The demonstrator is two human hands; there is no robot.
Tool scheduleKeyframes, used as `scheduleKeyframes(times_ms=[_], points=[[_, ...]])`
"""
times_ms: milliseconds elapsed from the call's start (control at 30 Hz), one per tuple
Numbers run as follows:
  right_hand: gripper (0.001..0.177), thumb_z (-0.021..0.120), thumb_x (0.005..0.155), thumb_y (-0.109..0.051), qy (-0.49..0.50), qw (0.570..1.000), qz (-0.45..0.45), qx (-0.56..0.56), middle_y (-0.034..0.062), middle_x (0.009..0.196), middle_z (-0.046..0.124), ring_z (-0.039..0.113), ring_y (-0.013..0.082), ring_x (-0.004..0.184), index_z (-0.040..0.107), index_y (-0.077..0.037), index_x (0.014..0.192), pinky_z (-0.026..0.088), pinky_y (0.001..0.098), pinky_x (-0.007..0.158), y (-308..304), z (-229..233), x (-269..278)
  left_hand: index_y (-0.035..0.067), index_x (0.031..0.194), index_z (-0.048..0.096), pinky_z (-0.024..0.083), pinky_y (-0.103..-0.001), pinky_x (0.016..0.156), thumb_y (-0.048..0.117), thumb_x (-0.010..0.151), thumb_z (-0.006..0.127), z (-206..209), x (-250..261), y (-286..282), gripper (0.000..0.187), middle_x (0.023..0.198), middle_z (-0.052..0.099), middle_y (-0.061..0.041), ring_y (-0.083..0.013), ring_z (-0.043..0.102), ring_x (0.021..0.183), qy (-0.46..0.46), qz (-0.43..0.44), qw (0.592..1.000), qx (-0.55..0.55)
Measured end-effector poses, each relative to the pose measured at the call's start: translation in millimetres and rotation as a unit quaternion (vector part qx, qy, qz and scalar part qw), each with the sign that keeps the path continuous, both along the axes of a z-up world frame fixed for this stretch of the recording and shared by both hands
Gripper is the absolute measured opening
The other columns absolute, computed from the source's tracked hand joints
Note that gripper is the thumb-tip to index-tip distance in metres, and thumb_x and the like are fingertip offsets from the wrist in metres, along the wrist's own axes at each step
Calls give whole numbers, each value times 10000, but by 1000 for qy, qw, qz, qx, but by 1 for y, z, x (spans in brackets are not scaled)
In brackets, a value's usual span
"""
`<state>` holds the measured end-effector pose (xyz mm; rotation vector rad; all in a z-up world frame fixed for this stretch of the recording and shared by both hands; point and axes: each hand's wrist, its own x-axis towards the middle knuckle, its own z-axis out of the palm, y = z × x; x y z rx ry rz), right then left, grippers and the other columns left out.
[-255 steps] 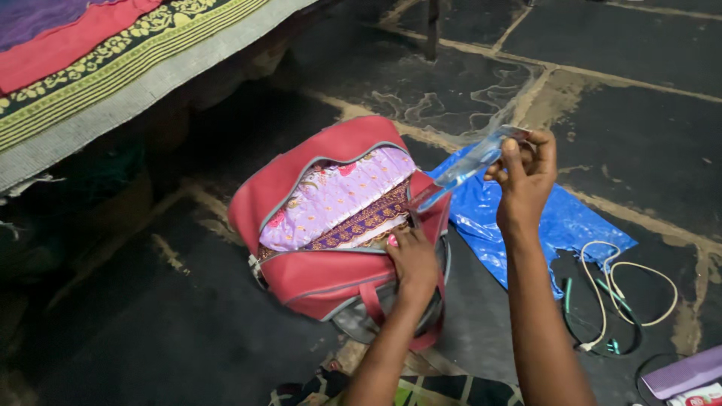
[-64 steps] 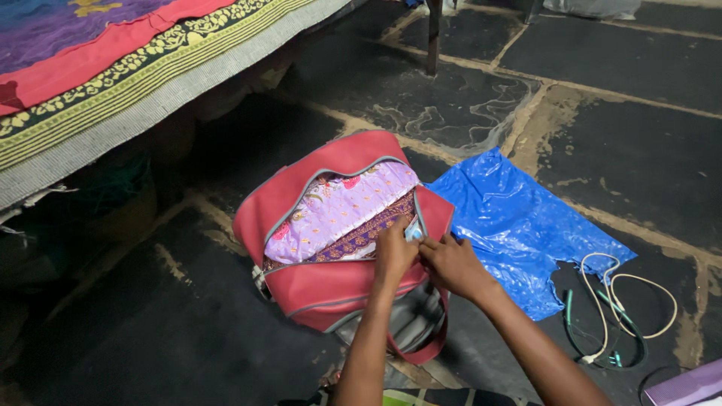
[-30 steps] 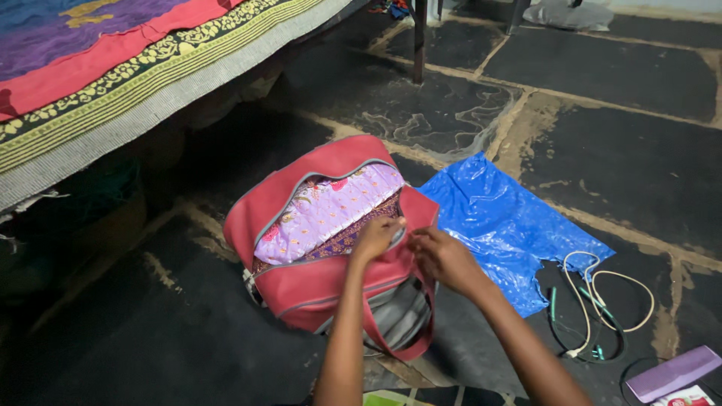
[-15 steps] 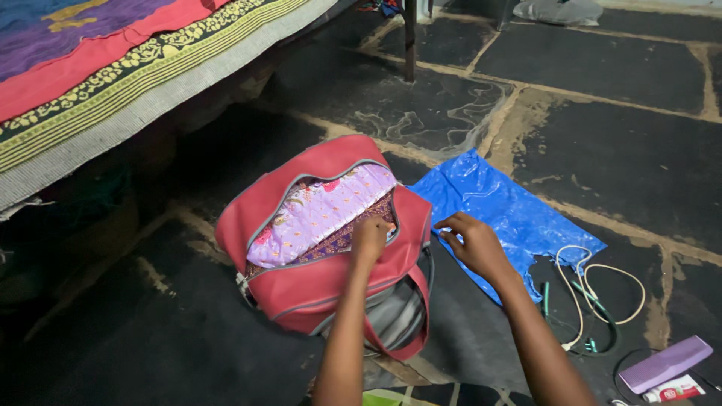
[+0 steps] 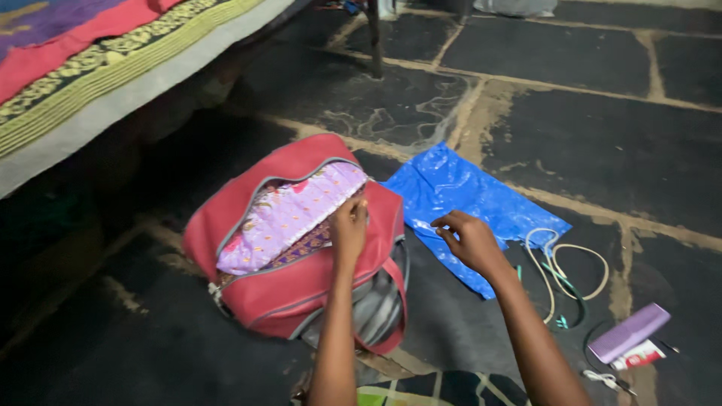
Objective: The person packs toiletries and electronic cables into a red bag while sitting on a tiled floor. They handle items including toothpaste, a toothbrush, and various cords, placing them into different sections of the bag.
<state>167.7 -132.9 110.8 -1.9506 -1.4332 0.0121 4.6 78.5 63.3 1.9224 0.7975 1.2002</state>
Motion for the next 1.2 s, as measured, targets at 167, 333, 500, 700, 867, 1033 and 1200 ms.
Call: scheduleKeyframes(times_ms=[167, 333, 500, 700, 867, 1033, 1200], points=[[163, 710, 879, -142, 20, 1000, -16, 14, 100, 967, 740, 712, 280, 807, 776, -108, 1023, 554, 410, 720, -29, -9, 22, 48, 1054, 718, 485, -456, 927, 135, 952, 664, 43, 37, -56, 145, 1050, 736, -129, -342, 668, 1000, -43, 8, 984, 172], [174, 709, 876, -142, 29, 998, -54, 27, 115, 977, 737, 711, 294, 795, 768, -91, 1031, 559, 413, 720, -57, -26, 51, 54, 1037, 711, 485, -449, 945, 114, 931, 682, 43, 96, -128, 125, 1073, 719, -116, -357, 644, 1039, -43, -90, 980, 173], [238, 688, 878, -134, 5, 987, -159, 14, 159, 939, 724, 698, 348, 833, 763, -73, 1095, 547, 451, 738, -98, -58, 91, 59, 1026, 718, 495, -467, 918, 104, 896, 696, 13, 149, -196, 140, 1106, 706, -130, -382, 627, 1033, 15, -209, 966, 150], [207, 706, 861, -219, 81, 957, -277, -17, 150, 964, 761, 747, 328, 859, 780, -85, 1002, 574, 430, 765, -178, -134, 154, 75, 971, 727, 503, -475, 892, 125, 871, 742, -50, 196, -252, 113, 1035, 704, -145, -383, 646, 1009, 95, -298, 944, 102], [296, 769, 835, -302, 87, 905, -400, -112, 177, 996, 770, 742, 349, 930, 801, -75, 1021, 578, 441, 846, -278, -219, 216, 74, 990, 738, 539, -457, 851, 117, 847, 744, -97, 226, -291, 149, 1037, 704, -147, -360, 682, 998, 106, -386, 916, 35], [402, 761, 845, -429, 354, 747, -494, -269, 211, 937, 807, 809, 383, 872, 793, -48, 969, 643, 493, 769, -352, -255, 234, 93, 983, 748, 546, -452, 847, 145, 843, 752, -108, 241, -324, 149, 1049, 712, -146, -359, 687, 992, 126, -433, 892, 30], [486, 830, 775, -506, 194, 767, -532, -303, 198, 956, 761, 740, 369, 900, 819, -41, 918, 581, 471, 788, -378, -289, 226, 114, 997, 749, 540, -456, 829, 201, 875, 745, -107, 245, -343, 149, 1052, 695, -148, -359, 682, 951, 190, -467, 863, 18]])
